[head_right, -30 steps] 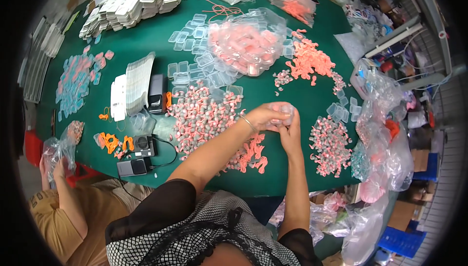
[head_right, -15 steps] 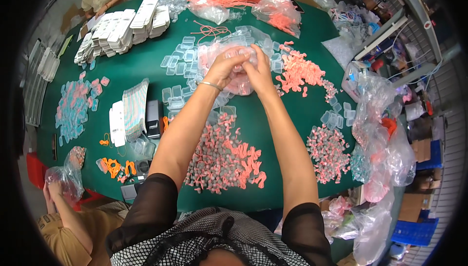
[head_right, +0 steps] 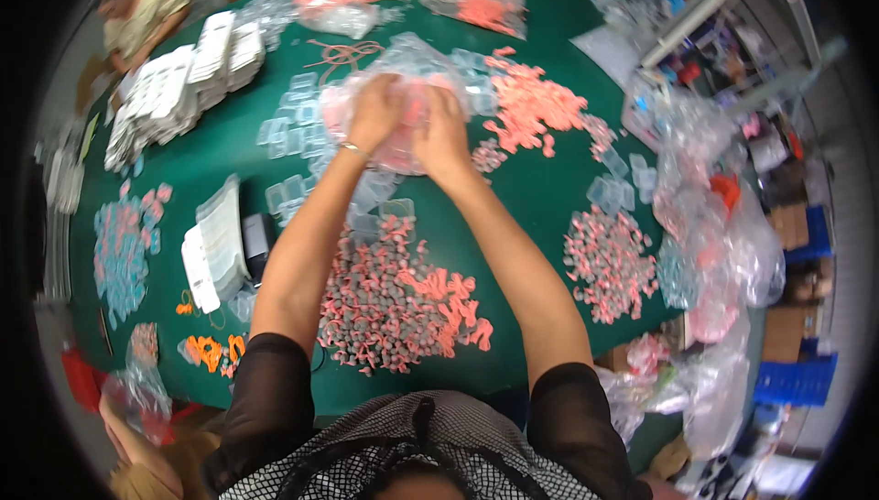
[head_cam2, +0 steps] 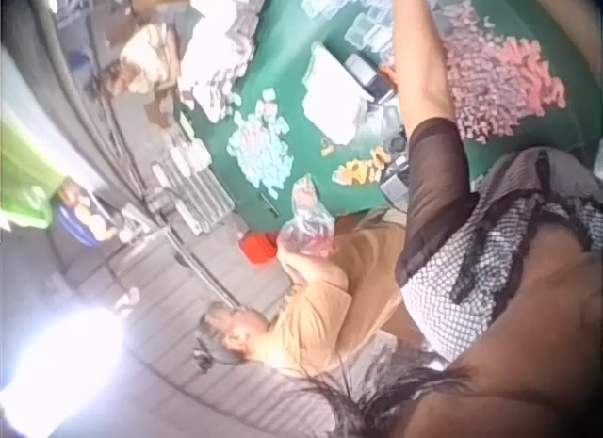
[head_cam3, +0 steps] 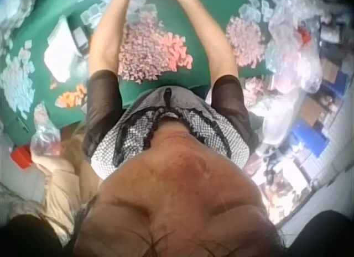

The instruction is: The recorder is packaging small pink objects into plastic boxes and then putting the boxes into bags.

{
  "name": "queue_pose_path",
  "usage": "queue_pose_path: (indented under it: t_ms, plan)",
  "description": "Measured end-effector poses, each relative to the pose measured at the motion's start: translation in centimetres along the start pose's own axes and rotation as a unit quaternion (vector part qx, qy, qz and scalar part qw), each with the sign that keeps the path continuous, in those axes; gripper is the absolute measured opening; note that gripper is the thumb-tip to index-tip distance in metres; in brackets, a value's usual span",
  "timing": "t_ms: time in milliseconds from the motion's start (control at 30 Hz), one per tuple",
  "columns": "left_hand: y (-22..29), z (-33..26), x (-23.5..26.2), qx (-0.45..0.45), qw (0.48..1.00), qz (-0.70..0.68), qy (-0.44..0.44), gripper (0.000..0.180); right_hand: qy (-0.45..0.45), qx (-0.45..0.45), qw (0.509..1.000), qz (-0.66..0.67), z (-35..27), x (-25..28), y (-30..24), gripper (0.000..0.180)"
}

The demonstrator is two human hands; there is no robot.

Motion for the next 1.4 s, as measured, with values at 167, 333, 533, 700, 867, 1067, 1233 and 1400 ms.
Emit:
queue_pose_path:
  t_ms: [167,333,533,700,867,1067,1233,1400]
  plan:
    - [-1.0,-0.9,1.5,0.004,0.994,-0.071,0.082,0.032,0.030,-0.013,0.996,0.079,-5.5,4.2,-0.3,0.042]
    - [0.4,-2.8,1.7,-0.048,0.993,-0.051,0.090,0.025,0.063,-0.087,0.994,-0.018,-11.7,11.4,9.9,0.025]
    - [4.4,-5.0,4.4,-0.124,0.981,-0.023,0.150,0.019,0.093,-0.191,0.939,-0.272,-12.5,22.9,21.9,0.020]
    - [8.3,-8.2,2.4,-0.124,0.982,-0.141,-0.013,0.018,-0.016,-0.351,0.847,-0.399,-10.2,26.0,28.5,0.053]
    - [8.6,-10.7,-4.4,0.007,0.969,-0.060,-0.240,0.023,-0.123,-0.445,0.774,-0.433,-8.1,25.9,29.8,0.071]
    - [8.7,-11.7,-8.5,0.023,0.961,0.021,-0.273,0.024,-0.028,-0.353,0.828,-0.435,-8.6,27.0,29.5,0.052]
    - [8.9,-12.6,-10.1,-0.011,0.979,0.002,-0.202,0.017,0.065,-0.187,0.954,-0.227,-10.5,29.4,27.8,0.019]
    - [8.0,-13.3,-10.7,0.084,0.964,-0.187,-0.171,0.015,0.010,0.003,0.998,-0.066,-12.3,20.8,16.1,0.013]
Point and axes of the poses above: each hand's wrist, its own z-axis towards the middle knuckle, its own x-axis out of the back of the hand, y = z × x, the point moved 2 cm from there along z, towards the middle knuckle, and after that the axes turned 7 degrees about z, right-handed, at the moved point
